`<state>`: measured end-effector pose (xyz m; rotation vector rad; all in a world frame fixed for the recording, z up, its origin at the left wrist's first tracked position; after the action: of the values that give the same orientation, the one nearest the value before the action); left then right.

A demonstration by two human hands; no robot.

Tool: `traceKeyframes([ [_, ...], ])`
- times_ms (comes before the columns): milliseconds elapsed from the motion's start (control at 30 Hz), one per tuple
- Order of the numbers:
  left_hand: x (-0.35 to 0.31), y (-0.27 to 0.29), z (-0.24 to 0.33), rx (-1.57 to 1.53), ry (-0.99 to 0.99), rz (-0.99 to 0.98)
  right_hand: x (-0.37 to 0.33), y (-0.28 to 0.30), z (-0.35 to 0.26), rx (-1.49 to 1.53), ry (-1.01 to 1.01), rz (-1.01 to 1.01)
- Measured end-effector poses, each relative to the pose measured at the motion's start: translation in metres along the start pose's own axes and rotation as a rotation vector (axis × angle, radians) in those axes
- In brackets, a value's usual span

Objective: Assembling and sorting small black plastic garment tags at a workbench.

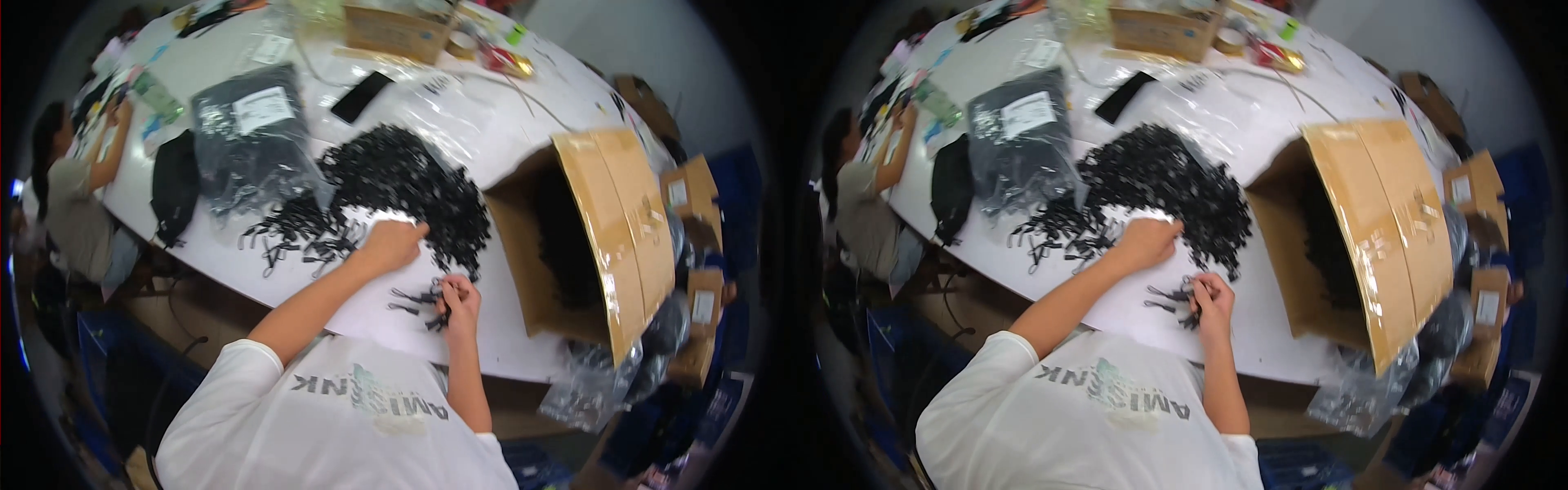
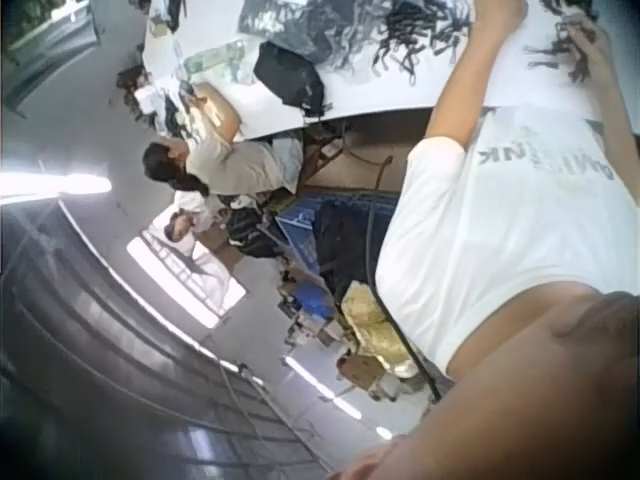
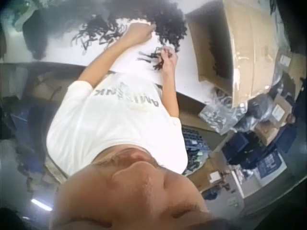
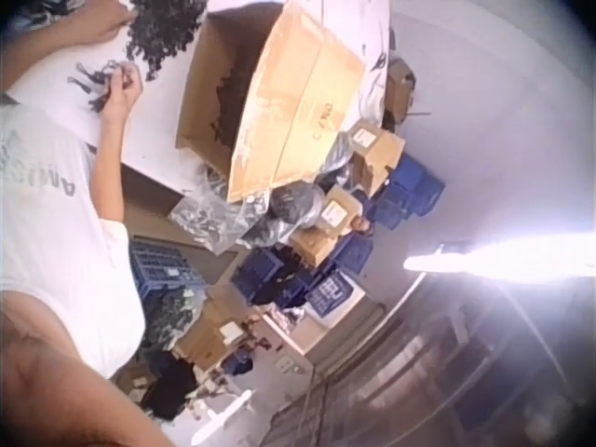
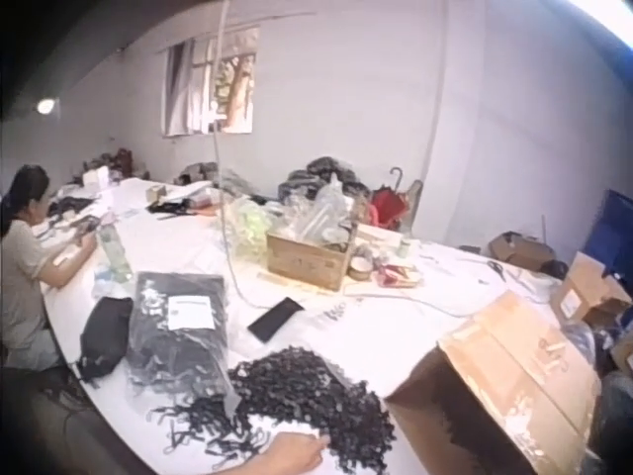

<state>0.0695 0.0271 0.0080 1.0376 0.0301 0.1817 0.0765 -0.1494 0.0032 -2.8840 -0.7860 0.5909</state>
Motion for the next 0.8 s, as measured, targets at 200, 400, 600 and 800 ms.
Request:
traceKeyframes([
  [200,-0.007,-0.001,0.007,-0.101,-0.119,0.047,0.000,0.017,0.018,0.022,0.014,-0.047],
  [400,-0.030,0.040,0.004,-0.680,-0.194,0.214,0.000,0.006,0.010,-0.058,0.028,-0.041],
  [600,-0.051,0.050,0.011,-1.069,0.006,0.000,0.007,0.004,0.009,-0.107,0.068,-0.078],
  [800,-0.071,0.035,0.011,-1.164,0.066,-0.059,0.012,0.000,0.019,-0.006,-0.042,-0.244],
])
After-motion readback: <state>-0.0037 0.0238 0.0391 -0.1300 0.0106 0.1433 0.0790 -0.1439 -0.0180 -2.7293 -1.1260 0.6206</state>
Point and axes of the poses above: each hand's wrist, its own x-axis towards the middle knuckle, its own y-axis out of the back of the hand, z = x × y, the point moved 6 cm from there along x, towards the middle knuckle, and after that the axes turned 7 degrees about -x, right-handed, at the moved point
